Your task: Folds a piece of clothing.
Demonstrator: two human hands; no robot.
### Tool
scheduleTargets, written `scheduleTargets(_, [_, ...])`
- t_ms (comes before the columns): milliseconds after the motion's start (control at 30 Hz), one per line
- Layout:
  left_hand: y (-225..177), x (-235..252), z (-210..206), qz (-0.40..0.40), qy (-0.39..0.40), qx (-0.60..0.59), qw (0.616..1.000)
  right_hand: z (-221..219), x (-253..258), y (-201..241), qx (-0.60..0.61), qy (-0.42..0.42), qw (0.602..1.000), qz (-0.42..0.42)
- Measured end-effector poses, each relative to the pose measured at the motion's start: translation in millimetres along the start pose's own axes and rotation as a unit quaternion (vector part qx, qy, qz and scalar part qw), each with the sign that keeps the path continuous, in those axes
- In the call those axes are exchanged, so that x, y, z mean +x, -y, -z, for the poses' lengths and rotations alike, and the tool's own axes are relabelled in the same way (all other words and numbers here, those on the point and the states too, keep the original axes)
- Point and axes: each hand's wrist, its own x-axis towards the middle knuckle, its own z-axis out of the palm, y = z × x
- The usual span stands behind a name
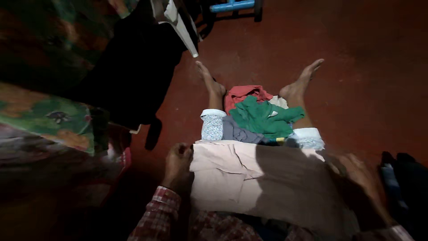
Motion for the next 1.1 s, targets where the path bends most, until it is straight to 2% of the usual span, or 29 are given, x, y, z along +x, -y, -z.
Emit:
scheduleTargets(100, [10.9,-17.7,-0.7,0.069,0.023,-0.115,0.991,-13.4,-4.0,53.2,0.075,0.04,0.995,0.06])
scheduleTargets(167, [19.5,-23.2,0.2,0.113,0.042,-0.179,0.976,-20.7,8.4,95.3,0.178,0.129,0.975,0.029])
scheduleTargets(300, [24.5,-24.6,5.5,0.151,0.071,-0.283,0.945,-61.0,37.1,135.5,0.352,0.285,0.889,-0.064])
scheduleTargets(367, [20.1,-25.2,7.4,0.151,0.095,-0.272,0.946,-75.4,49.2,147.2,0.37,0.35,0.853,-0.112])
scheduleTargets(433, [16.3,-22.6,8.7,0.154,0.118,-0.255,0.947,-85.9,56.6,154.1,0.356,0.384,0.842,-0.13])
scheduleTargets(567, [9.2,-17.4,8.5,0.119,0.085,-0.303,0.942,-92.5,62.9,164.6,0.314,0.411,0.841,-0.163])
scheduleTargets(667, [4.8,-13.2,13.8,0.056,0.061,-0.361,0.929,-95.1,60.6,165.6,0.335,0.373,0.85,-0.159])
scheduleTargets(767, [12.9,-13.2,26.7,-0.027,0.091,-0.356,0.93,-86.9,51.4,164.2,0.351,0.32,0.871,-0.126])
scheduleTargets(833, [26.0,-15.8,32.9,-0.061,0.131,-0.305,0.941,-74.6,47.3,174.0,0.305,0.355,0.871,-0.151])
scheduleTargets(900, [42.3,-17.7,29.6,-0.071,0.17,-0.26,0.948,-64.6,49.0,190.2,0.215,0.437,0.85,-0.201])
scheduleTargets(1000, [53.8,-19.7,19.8,-0.051,0.2,-0.236,0.95,-98.3,27.6,157.0,0.234,0.407,0.877,-0.098])
scheduleTargets(1100, [44.8,-19.8,20.6,-0.037,0.189,-0.195,0.962,-92.4,26.6,160.1,0.218,0.4,0.885,-0.099])
